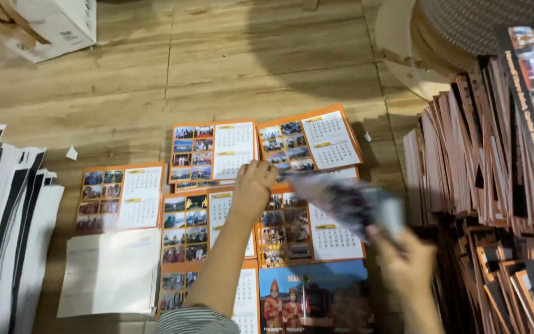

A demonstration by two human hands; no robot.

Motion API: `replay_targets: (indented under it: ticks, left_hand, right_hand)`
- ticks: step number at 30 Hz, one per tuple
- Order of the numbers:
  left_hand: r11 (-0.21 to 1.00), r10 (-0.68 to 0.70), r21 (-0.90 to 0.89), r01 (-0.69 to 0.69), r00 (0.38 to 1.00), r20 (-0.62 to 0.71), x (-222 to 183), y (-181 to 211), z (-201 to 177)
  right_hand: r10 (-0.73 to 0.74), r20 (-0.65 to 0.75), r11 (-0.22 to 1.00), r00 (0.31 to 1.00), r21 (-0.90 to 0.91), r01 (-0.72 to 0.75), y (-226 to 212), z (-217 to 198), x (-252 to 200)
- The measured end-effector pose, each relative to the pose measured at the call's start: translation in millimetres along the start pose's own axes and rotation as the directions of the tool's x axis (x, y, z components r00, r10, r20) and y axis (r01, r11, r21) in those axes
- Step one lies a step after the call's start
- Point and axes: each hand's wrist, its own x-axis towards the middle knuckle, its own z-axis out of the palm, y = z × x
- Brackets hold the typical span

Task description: A person sits on the floor of a print shop, manually collating and inspecting multi-page printed calendars by flipping through them and organizing them into stacks.

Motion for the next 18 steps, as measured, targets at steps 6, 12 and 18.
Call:
replay_targets:
  ticks: [6,12,18]
  left_hand:
    - [0.931,0.22,-0.26,-0.255,0.963,-0.157,-47.3,21.2,-63.8]
    - [0.937,0.095,-0.334,-0.106,0.994,-0.05,-101.8,48.5,-127.5]
    - [0.793,-0.415,-0.428,0.433,0.899,0.14,-186.2,45.1,-152.8]
  right_hand:
    - [-0.311,-0.605,0.714,0.733,0.36,0.6,-38.7,16.2,-21.1]
    - [-0.437,0.537,0.714,0.721,-0.28,0.642,-69.2,60.5,-43.5]
    - [-0.401,0.652,0.488,0.644,-0.443,0.752,-44.8,106.0,-62.3]
